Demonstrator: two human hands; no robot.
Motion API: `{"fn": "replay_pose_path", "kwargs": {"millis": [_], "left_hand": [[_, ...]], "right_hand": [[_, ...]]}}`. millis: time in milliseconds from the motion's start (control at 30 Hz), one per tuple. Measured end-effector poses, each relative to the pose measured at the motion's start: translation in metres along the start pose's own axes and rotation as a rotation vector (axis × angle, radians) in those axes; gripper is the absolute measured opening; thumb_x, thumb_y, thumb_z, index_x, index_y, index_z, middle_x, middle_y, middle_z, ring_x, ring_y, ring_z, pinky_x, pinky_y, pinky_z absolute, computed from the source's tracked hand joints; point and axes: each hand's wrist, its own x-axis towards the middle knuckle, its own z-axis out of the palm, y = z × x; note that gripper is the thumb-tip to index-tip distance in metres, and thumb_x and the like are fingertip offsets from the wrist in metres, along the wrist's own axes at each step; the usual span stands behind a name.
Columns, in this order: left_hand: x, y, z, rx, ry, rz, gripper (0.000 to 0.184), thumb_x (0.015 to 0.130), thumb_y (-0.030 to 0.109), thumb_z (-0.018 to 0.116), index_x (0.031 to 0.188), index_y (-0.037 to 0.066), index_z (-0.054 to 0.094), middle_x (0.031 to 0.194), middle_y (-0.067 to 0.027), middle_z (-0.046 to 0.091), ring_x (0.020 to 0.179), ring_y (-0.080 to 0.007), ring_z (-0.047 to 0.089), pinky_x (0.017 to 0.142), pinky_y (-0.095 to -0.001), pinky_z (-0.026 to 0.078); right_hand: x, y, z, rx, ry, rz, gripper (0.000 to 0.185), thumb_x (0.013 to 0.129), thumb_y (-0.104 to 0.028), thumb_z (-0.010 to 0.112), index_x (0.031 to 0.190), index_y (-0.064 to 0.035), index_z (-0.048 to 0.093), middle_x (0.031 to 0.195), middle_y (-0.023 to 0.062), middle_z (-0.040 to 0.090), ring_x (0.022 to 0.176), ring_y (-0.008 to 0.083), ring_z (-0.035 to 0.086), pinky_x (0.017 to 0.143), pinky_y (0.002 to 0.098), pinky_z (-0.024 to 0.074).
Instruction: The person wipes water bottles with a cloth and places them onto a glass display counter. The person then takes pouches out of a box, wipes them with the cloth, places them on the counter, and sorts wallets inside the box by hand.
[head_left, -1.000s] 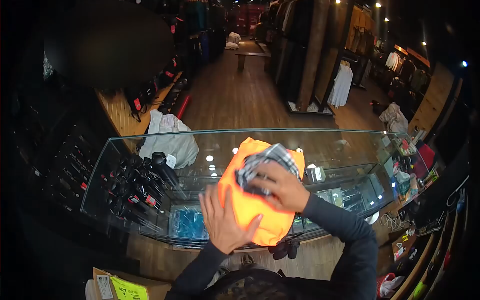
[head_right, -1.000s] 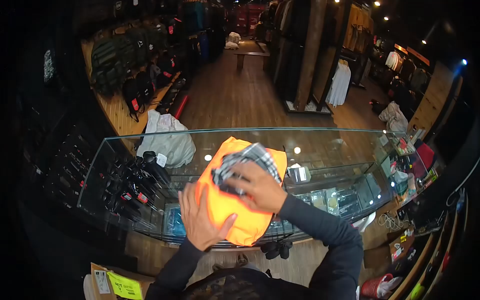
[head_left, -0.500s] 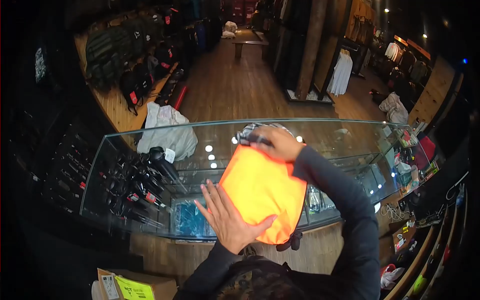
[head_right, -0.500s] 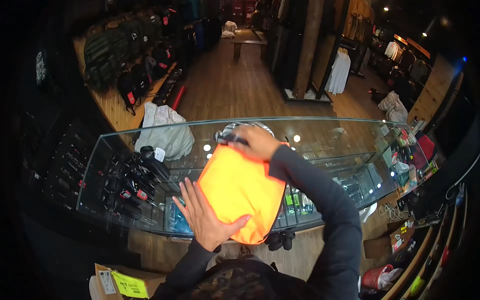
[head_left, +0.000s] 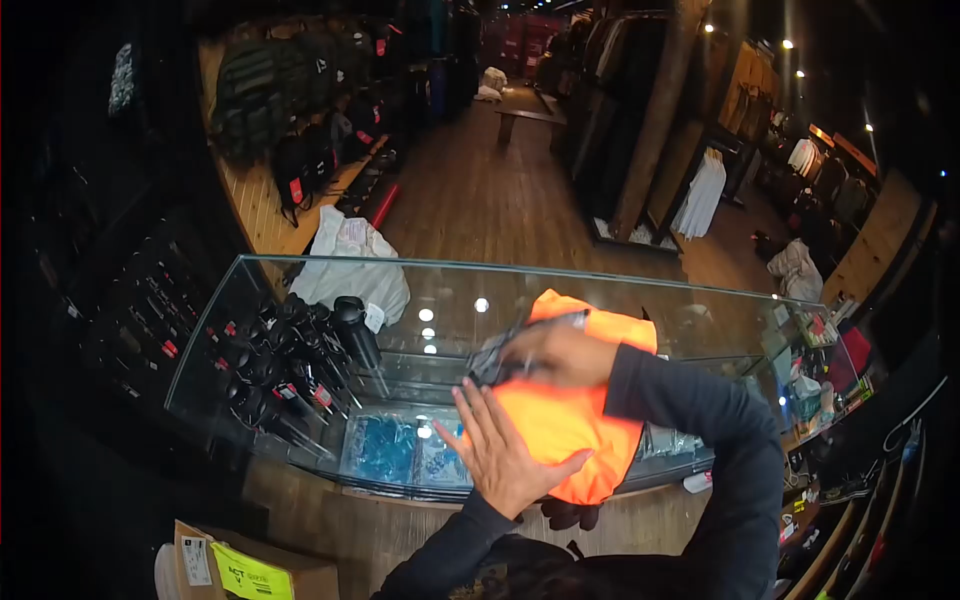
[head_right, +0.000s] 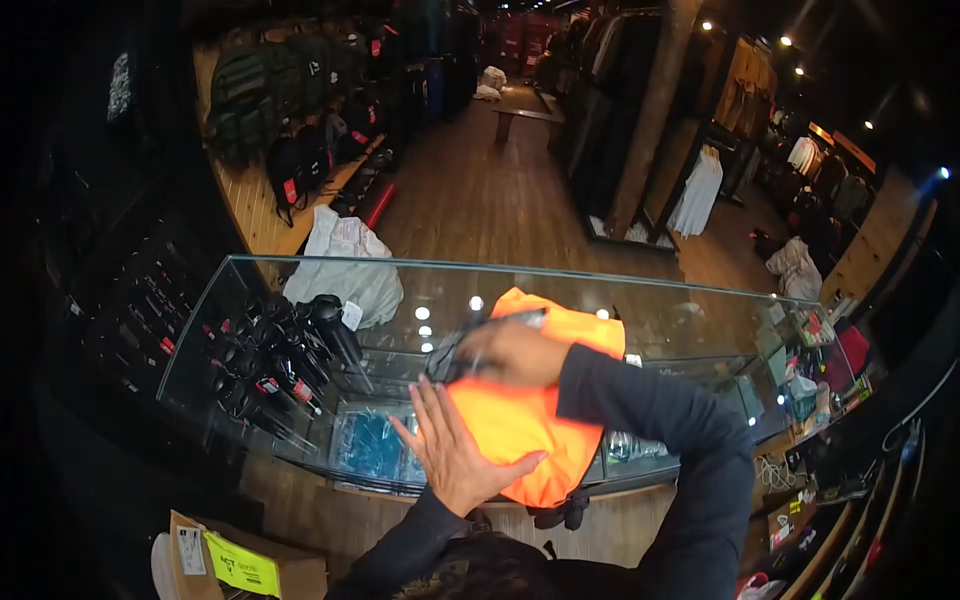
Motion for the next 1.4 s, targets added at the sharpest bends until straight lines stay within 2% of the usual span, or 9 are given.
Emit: {"fn": "replay_pose_path", "kwargs": {"millis": [100, 267, 333, 433, 733, 967, 1100, 1267, 1400], "left_hand": [[0.003, 0.000, -0.003, -0.031, -0.014, -0.001, 0.144, 0.061, 0.085, 0.065, 0.145, -0.021, 0.016, 0.157, -0.0364, 0.011, 0.150, -0.0463, 0.001, 0.110, -0.0698, -0.012], [-0.004, -0.005, 0.009, -0.076, 0.002, -0.048, 0.148, 0.057, 0.082, 0.072, 0.147, -0.020, 0.011, 0.156, -0.0388, 0.007, 0.150, -0.0469, -0.002, 0.112, -0.0664, -0.010], [0.000, -0.004, 0.001, -0.080, 0.026, -0.012, 0.147, 0.060, 0.087, 0.064, 0.145, -0.023, 0.013, 0.156, -0.0389, 0.008, 0.150, -0.0466, 0.000, 0.112, -0.0679, -0.010], [0.002, -0.005, -0.001, -0.081, 0.030, 0.010, 0.147, 0.060, 0.086, 0.064, 0.145, -0.022, 0.014, 0.157, -0.0388, 0.006, 0.150, -0.0467, 0.001, 0.113, -0.0664, -0.008], [0.000, -0.011, 0.005, -0.252, 0.153, 0.064, 0.162, 0.052, 0.075, 0.082, 0.150, -0.008, -0.017, 0.157, -0.0382, -0.007, 0.150, -0.0466, -0.005, 0.117, -0.0614, -0.003], [0.000, -0.012, -0.001, -0.209, 0.065, 0.152, 0.152, 0.056, 0.075, 0.079, 0.154, -0.006, -0.005, 0.157, -0.0385, -0.001, 0.148, -0.0530, -0.002, 0.115, -0.0660, 0.000], [0.001, -0.018, -0.011, -0.376, 0.033, 0.189, 0.140, 0.064, 0.069, 0.076, 0.155, -0.006, 0.000, 0.159, -0.0343, 0.003, 0.150, -0.0472, 0.004, 0.117, -0.0624, 0.000], [0.001, -0.038, -0.002, -0.893, 0.015, 0.136, 0.114, 0.077, 0.059, 0.060, 0.156, -0.003, 0.005, 0.161, -0.0301, 0.008, 0.150, -0.0443, 0.006, 0.117, -0.0612, -0.001], [0.000, -0.029, -0.008, -0.486, -0.001, 0.245, 0.102, 0.074, 0.067, 0.064, 0.155, 0.012, 0.032, 0.161, -0.0300, 0.009, 0.149, -0.0494, 0.006, 0.110, -0.0709, -0.007]], "right_hand": [[0.008, 0.039, -0.043, -0.217, -0.053, 0.654, 0.025, 0.090, -0.025, 0.066, 0.100, -0.0019, 0.070, 0.095, 0.0230, 0.067, 0.085, 0.0376, 0.068, 0.071, 0.0452, 0.0528], [0.027, -0.044, -0.014, -0.396, 0.027, 0.030, 0.028, 0.084, -0.032, 0.068, 0.092, -0.0051, 0.072, 0.094, 0.0171, 0.070, 0.088, 0.0353, 0.068, 0.076, 0.0463, 0.0538], [0.000, -0.023, 0.011, -0.018, 0.235, 0.118, 0.026, 0.086, -0.027, 0.066, 0.098, -0.0044, 0.070, 0.095, 0.0182, 0.068, 0.099, 0.0355, 0.065, 0.088, 0.0453, 0.0496], [-0.007, 0.034, -0.031, -0.288, 0.194, 0.661, 0.027, 0.090, -0.027, 0.063, 0.093, -0.0003, 0.068, 0.091, 0.0248, 0.067, 0.082, 0.0422, 0.066, 0.073, 0.0474, 0.0529], [-0.030, -0.097, 0.003, -0.080, 0.038, 0.078, 0.038, 0.086, -0.011, 0.064, 0.122, 0.0013, 0.061, 0.131, 0.0174, 0.059, 0.127, 0.0383, 0.053, 0.108, 0.0481, 0.0429], [-0.101, -0.027, -0.020, -0.221, 0.484, 0.898, 0.032, 0.095, -0.026, 0.060, 0.117, -0.0033, 0.065, 0.114, 0.0183, 0.066, 0.106, 0.0398, 0.063, 0.092, 0.0431, 0.0503], [-0.054, -0.053, 0.004, -0.381, 0.469, 0.698, 0.032, 0.097, -0.024, 0.058, 0.122, -0.0042, 0.062, 0.129, 0.0194, 0.060, 0.119, 0.0369, 0.058, 0.100, 0.0415, 0.0464], [-0.062, -0.151, 0.027, -0.357, 0.033, 0.279, 0.056, 0.075, -0.016, 0.067, 0.130, -0.0151, 0.061, 0.143, 0.0086, 0.054, 0.134, 0.0327, 0.048, 0.113, 0.0494, 0.0379], [-0.123, -0.149, 0.008, -0.299, 0.132, 0.327, 0.050, 0.076, -0.019, 0.068, 0.126, -0.0154, 0.065, 0.137, 0.0096, 0.059, 0.131, 0.0332, 0.052, 0.108, 0.0452, 0.0456]]}}
